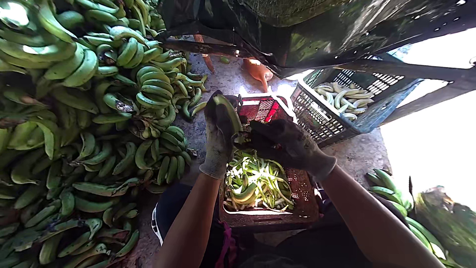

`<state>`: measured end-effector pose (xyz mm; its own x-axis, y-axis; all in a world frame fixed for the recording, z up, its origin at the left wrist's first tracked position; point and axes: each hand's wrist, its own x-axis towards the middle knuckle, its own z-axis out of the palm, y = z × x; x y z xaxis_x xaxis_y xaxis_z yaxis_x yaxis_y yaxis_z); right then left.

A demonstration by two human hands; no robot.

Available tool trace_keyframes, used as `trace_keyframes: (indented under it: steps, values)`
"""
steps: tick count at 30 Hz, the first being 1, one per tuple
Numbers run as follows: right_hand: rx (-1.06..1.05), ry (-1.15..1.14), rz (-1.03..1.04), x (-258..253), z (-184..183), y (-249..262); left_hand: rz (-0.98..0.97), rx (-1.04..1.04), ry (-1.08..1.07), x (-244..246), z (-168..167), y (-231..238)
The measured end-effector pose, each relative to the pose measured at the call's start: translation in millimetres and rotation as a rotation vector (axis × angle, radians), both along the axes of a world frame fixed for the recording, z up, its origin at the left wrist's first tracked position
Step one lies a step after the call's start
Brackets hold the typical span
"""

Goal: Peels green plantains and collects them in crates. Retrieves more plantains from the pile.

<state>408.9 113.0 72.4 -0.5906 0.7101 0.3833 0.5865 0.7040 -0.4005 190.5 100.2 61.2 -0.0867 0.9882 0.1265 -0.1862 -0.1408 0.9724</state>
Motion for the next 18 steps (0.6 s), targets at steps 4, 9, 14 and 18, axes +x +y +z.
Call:
trace_keyframes:
  steps: [4, 9, 14, 18]
  values:
    - [-0.092, 0.074, -0.146, 26, 13, 34, -0.615, -0.186, -0.141, -16, 8, -13]
    - [-0.086, 0.08, -0.12, 21, 8, 21, -0.405, -0.151, -0.126, -12, -13, -4]
    - [0.075, 0.012, -0.075, -9, -4, -2, 0.108, -0.009, -0.186, 6, -11, 15]
    - [-0.035, 0.03, -0.116, 12, 5, 18, -0.146, -0.07, -0.096, -2, 1, -6]
